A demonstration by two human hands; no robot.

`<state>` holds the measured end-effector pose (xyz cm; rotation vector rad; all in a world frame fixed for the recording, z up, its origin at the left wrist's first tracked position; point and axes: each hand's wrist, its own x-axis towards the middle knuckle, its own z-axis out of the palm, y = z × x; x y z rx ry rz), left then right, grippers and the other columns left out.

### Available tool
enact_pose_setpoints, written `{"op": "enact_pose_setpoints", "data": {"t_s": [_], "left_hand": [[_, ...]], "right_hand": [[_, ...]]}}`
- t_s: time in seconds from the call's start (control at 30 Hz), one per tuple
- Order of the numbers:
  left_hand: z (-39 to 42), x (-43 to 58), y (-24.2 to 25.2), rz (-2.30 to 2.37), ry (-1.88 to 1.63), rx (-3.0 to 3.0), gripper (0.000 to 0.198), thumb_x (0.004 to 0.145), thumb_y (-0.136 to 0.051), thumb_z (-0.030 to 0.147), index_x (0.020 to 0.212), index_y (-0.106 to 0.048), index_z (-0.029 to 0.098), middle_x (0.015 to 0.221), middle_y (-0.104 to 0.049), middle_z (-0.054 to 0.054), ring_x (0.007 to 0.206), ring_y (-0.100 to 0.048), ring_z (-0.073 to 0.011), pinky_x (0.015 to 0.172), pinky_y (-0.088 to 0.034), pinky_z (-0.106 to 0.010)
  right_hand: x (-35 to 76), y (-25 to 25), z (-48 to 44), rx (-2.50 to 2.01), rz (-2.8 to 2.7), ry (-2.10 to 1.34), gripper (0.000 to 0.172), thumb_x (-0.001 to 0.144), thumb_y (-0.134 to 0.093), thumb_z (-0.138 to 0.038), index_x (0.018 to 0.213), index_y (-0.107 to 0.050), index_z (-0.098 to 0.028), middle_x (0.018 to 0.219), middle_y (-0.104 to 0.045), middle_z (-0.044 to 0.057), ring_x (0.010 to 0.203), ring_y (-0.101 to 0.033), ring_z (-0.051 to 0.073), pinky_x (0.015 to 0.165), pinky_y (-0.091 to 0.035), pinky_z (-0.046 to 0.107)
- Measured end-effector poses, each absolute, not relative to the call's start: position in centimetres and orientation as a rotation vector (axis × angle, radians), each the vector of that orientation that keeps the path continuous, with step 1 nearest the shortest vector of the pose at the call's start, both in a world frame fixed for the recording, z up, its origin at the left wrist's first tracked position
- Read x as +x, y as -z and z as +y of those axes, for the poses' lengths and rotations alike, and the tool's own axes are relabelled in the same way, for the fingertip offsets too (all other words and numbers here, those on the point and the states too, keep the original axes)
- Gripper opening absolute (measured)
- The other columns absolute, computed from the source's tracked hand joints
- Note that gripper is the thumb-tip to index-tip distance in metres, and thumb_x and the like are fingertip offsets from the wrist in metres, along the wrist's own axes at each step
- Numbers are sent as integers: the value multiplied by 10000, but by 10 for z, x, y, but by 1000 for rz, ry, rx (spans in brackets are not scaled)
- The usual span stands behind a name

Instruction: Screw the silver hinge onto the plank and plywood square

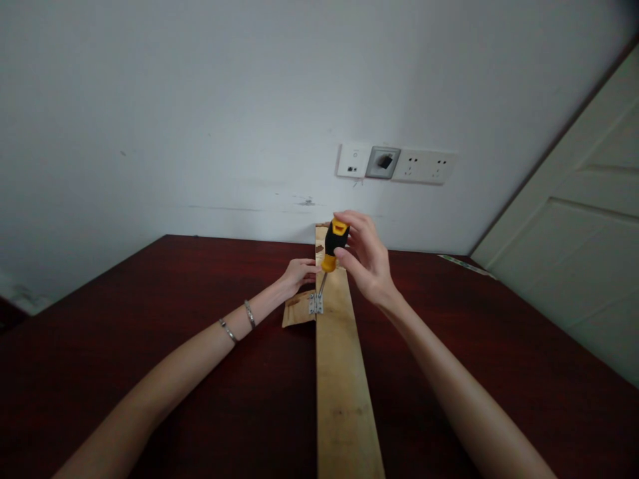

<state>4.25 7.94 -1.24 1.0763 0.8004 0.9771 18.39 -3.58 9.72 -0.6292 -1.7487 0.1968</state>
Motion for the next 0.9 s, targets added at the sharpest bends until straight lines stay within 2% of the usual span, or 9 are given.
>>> {"op": "enact_pose_setpoints", "data": {"t_s": [0.1,0.2,0.27,0.37,0.5,0.57,0.73,0.8,0.9], "left_hand": [[79,43,12,789,-971,1066,170,629,-696,105,799,-708,110,809,-708,-84,655,-652,-156,643,-517,-263],[81,44,14,794,-974,1060,162,630,-704,109,791,-706,113,786,-705,-76,628,-642,-146,650,-519,-269],[82,44,14,797,-979,1061,156,627,-711,105,782,-707,117,778,-706,-69,614,-636,-138,651,-517,-269],[78,44,10,807,-979,1070,142,625,-717,99,765,-709,119,773,-710,-66,608,-633,-133,660,-513,-272],[73,43,3,808,-971,1086,168,621,-701,89,787,-720,112,771,-710,-68,615,-639,-139,654,-506,-271],[73,43,3,808,-975,1073,146,613,-694,85,755,-716,112,757,-708,-64,601,-633,-135,637,-502,-261],[77,44,6,800,-998,1066,112,609,-700,87,715,-706,121,732,-706,-53,586,-620,-129,616,-493,-251],[77,44,7,805,-993,1070,125,617,-685,73,730,-708,121,744,-711,-57,592,-622,-130,619,-490,-253],[76,44,7,798,-968,1077,149,621,-657,50,743,-712,114,745,-713,-65,593,-625,-132,624,-489,-257]], "right_hand": [[184,-95,-33,-616,-1764,-227,360,913,-491,-276,1270,-509,-320,1281,-523,59,1191,-509,226,952,-492,436],[183,-95,-31,-648,-1711,-170,326,849,-612,-310,1173,-572,-314,1168,-531,59,1109,-527,220,845,-541,389],[183,-95,-31,-653,-1691,-147,379,788,-690,-314,1151,-583,-311,1134,-501,56,1082,-518,221,811,-548,377],[184,-94,-33,-629,-1734,-238,503,806,-667,-302,1280,-501,-326,1238,-458,67,1119,-517,234,847,-544,402],[184,-90,-31,-602,-1788,-375,514,926,-482,-303,1417,-340,-355,1352,-467,61,1167,-535,235,921,-521,443],[183,-88,-29,-622,-1766,-339,524,914,-515,-314,1411,-355,-350,1379,-462,57,1175,-535,240,930,-517,444],[183,-91,-31,-670,-1752,-229,623,803,-679,-309,1370,-424,-345,1345,-465,65,1133,-541,246,833,-560,410],[186,-93,-32,-671,-1817,-239,646,823,-650,-297,1408,-382,-341,1370,-450,70,1199,-499,257,873,-547,428],[188,-95,-33,-636,-1882,-301,580,899,-530,-270,1440,-336,-343,1406,-451,58,1246,-477,243,955,-506,455]]}}
